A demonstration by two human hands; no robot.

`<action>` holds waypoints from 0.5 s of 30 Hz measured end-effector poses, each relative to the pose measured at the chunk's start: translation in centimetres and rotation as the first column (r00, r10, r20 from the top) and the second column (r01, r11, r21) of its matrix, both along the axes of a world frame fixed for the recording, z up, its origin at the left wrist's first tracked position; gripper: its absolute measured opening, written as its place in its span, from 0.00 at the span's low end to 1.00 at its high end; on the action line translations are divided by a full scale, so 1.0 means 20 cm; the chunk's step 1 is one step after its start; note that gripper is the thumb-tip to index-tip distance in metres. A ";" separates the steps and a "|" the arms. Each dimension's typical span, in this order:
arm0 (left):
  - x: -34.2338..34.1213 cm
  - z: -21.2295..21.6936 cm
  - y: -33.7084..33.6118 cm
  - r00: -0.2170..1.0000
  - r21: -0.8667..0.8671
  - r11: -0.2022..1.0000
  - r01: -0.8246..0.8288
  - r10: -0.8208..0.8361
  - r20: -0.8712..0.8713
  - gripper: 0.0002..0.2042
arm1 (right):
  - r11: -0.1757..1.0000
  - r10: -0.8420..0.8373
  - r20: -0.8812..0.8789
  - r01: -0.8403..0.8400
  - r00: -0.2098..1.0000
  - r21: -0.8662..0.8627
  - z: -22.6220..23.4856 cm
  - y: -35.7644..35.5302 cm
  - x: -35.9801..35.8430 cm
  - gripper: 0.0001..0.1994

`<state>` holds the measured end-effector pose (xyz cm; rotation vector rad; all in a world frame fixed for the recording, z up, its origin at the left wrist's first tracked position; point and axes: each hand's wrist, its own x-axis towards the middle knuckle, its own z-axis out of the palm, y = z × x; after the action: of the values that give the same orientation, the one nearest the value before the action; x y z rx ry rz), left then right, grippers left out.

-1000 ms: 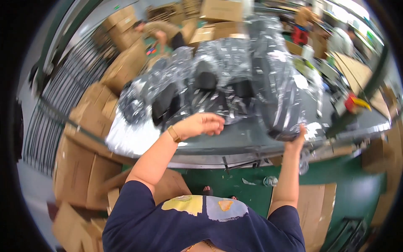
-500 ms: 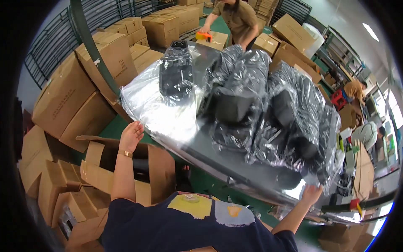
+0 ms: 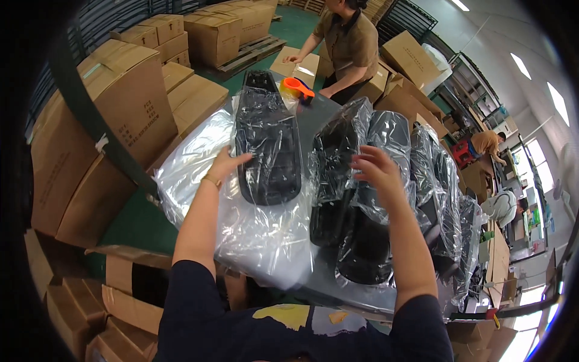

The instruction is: The person is taking motorcycle or bicycle seats out of a box, putting them into plastic bags, and arranging them on a table.

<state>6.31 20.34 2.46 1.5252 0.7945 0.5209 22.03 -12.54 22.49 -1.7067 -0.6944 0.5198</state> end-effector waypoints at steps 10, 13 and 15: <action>0.07 -0.07 -0.04 0.935 -0.506 0.841 0.192 0.000 0.355 0.21 | 0.973 -0.097 -0.409 0.000 0.907 -0.231 -0.62 0.88 0.41 0.37; -0.03 -0.01 -0.07 0.937 -0.513 0.839 0.180 0.012 0.349 0.21 | 0.981 -0.027 -0.535 -0.082 0.845 -0.178 -0.57 1.02 0.42 0.29; -0.11 0.03 -0.11 0.924 -0.482 0.842 0.244 -0.050 0.380 0.22 | 0.983 -0.015 -0.583 -0.094 0.812 -0.156 -0.47 1.11 0.37 0.25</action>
<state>4.08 18.11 3.15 0.9367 0.4729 0.4025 29.43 9.59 13.00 -1.5695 -0.2364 1.1086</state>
